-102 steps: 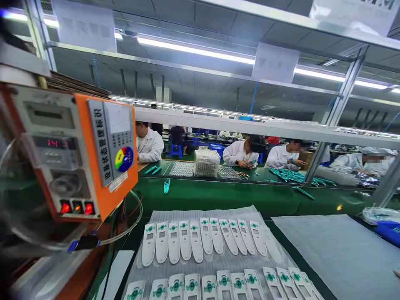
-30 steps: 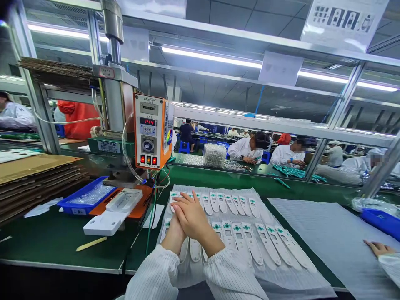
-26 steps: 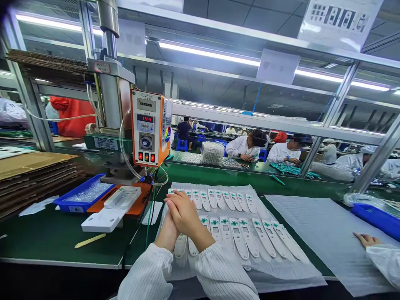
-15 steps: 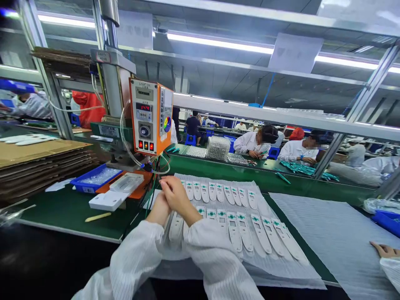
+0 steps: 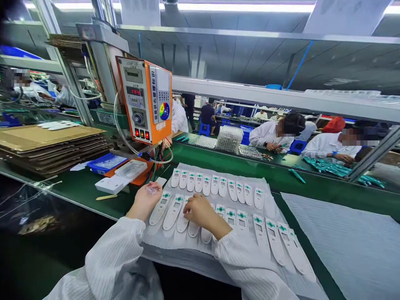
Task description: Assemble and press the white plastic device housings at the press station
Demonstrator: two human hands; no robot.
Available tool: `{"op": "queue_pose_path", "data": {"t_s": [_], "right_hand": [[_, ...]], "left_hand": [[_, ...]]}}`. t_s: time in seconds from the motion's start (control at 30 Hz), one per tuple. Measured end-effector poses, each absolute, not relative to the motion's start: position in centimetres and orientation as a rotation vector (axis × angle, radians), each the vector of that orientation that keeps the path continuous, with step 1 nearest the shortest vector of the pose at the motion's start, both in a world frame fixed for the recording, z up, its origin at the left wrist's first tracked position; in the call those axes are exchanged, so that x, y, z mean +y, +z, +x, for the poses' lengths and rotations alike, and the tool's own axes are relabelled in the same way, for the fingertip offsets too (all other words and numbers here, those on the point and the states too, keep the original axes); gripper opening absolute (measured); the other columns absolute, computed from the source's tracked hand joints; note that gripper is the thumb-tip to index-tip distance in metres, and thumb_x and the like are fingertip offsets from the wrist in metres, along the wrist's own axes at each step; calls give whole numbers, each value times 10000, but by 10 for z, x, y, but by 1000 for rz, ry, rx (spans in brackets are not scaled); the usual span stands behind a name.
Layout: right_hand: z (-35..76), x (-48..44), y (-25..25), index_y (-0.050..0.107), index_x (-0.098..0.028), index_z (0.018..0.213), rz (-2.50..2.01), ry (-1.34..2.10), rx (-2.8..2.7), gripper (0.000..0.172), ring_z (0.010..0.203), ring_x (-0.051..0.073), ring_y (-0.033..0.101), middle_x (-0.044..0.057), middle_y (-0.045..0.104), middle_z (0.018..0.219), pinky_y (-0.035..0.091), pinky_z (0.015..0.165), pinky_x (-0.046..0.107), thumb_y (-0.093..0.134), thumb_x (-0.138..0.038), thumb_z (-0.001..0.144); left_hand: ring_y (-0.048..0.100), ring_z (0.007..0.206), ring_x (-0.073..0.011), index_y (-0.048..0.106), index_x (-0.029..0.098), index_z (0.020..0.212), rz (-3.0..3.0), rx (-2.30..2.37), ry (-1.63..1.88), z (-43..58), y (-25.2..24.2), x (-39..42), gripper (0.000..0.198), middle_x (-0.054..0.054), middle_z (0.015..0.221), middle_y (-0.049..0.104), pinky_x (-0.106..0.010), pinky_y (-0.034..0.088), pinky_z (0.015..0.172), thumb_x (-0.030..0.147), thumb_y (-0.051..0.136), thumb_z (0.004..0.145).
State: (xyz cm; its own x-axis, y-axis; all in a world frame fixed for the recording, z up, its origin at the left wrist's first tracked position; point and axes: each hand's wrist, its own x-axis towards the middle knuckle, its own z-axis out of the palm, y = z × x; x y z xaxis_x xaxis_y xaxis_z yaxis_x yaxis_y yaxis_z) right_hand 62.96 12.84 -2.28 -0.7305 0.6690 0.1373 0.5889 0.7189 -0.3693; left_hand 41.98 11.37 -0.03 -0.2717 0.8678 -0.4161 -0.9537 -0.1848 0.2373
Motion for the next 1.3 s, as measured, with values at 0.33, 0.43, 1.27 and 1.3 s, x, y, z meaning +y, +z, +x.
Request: {"op": "queue_pose_path", "data": {"t_s": [0.33, 0.43, 1.27, 1.3], "right_hand": [[617, 113, -42, 722, -204, 848, -1237, 336, -2756, 63, 1000, 210, 530, 36, 694, 922, 331, 872, 357, 663, -216, 828], [611, 110, -43, 704, -190, 843, -1325, 337, -2754, 88, 1014, 206, 531, 34, 686, 940, 330, 880, 353, 616, -182, 842], [536, 293, -1, 649, -141, 986, -1374, 439, -2575, 170, 895, 141, 633, 32, 673, 972, 514, 858, 343, 593, -287, 919], [527, 304, -5, 644, -140, 983, -1378, 433, -2580, 200, 900, 144, 635, 33, 669, 985, 522, 860, 354, 586, -323, 926]], "left_hand": [[393, 443, -18, 559, 134, 840, -425, 406, 1462, 417, -11, 81, 160, 81, 641, 473, -128, 334, 369, 263, 555, 934], [365, 419, -13, 480, 146, 714, -458, 390, 1372, 413, -11, 72, 258, 87, 593, 399, -107, 315, 352, 186, 451, 967], [316, 304, -18, 381, 201, 621, -659, 347, 1085, 399, -26, 63, 415, 72, 473, 352, -74, 203, 290, 409, 356, 980], [316, 303, -22, 381, 201, 616, -640, 346, 1080, 400, -30, 60, 410, 71, 471, 351, -78, 198, 291, 391, 358, 979]]}}
